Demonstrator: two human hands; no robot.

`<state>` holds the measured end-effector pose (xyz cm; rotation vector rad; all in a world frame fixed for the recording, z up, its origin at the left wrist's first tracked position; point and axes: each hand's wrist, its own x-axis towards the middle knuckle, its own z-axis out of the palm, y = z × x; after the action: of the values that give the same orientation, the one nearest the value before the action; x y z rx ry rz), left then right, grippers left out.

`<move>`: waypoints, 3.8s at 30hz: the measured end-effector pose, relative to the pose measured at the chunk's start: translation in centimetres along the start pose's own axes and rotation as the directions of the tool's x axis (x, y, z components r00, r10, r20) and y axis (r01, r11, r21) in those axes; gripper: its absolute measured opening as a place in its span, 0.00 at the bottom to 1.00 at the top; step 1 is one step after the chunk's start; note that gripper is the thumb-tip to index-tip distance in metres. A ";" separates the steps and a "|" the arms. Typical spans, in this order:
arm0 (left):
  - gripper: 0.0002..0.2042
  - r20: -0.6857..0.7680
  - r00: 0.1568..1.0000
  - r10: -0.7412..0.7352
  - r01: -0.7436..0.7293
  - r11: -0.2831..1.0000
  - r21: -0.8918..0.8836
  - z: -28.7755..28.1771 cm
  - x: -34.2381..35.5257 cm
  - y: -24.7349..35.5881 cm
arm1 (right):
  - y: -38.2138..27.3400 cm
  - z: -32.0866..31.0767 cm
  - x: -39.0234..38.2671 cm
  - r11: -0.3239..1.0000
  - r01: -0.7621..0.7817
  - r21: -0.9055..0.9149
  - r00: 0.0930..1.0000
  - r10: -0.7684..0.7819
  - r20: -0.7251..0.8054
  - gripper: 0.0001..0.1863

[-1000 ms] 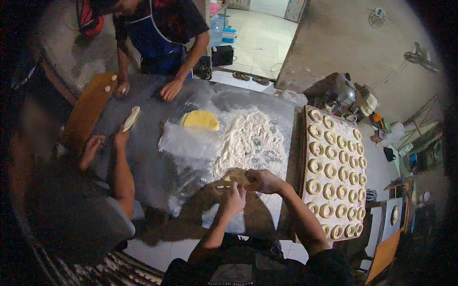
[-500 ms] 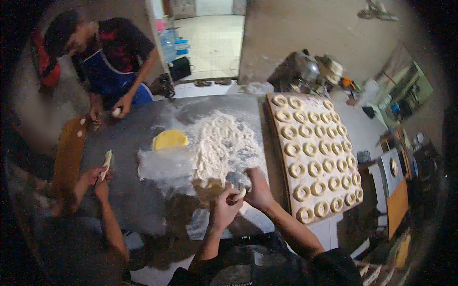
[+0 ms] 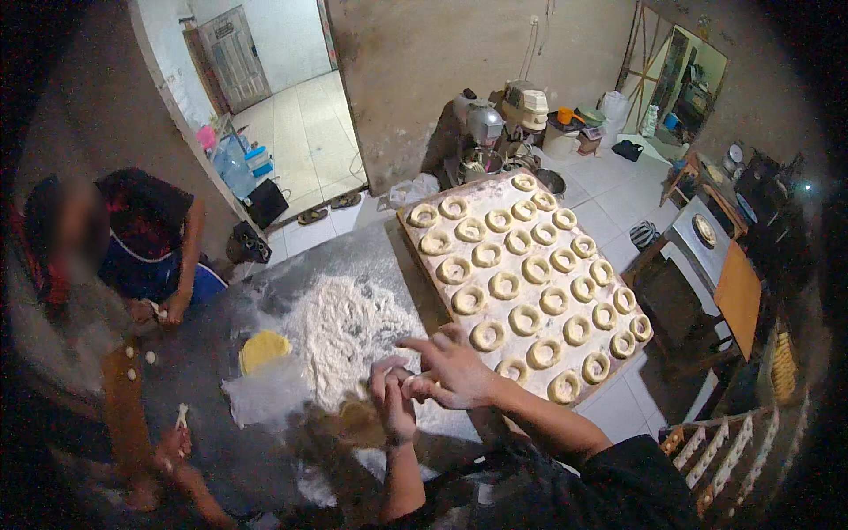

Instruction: The person shapes small dough pieces into ring forms by hand and places them on a floured wooden board. Other people in the room also shape dough and arrange pieces on trays. The camera wearer repeatedly forms dough rings and arranges them in rows on the board.

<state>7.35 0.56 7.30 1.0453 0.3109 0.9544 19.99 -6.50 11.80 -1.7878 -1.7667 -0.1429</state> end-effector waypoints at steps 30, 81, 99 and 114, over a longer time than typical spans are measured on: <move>0.11 0.202 0.967 0.155 -0.255 0.585 0.770 24.6 29.9 -17.4 | 37.2 -9.8 8.5 0.312 -0.100 0.945 0.913 0.407 -0.038 0.25; 0.17 -0.605 0.780 -0.158 0.467 0.791 0.395 -16.4 -10.3 -4.8 | -5.6 15.4 6.0 0.713 -0.453 0.535 0.576 -0.225 0.786 0.15; 0.16 -0.309 0.852 0.422 -0.031 0.630 0.776 -12.1 -4.5 3.4 | -8.0 11.6 3.9 -0.143 -0.549 0.824 0.836 -0.109 0.538 0.27; 0.08 -0.075 0.997 0.017 0.050 0.586 0.808 2.2 2.9 -0.7 | 2.4 0.4 1.6 0.400 -0.293 0.868 0.949 0.229 0.215 0.33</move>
<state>10.79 1.47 8.46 1.8521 0.8843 0.8283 22.22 -4.73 11.38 -1.1822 -1.1380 0.8673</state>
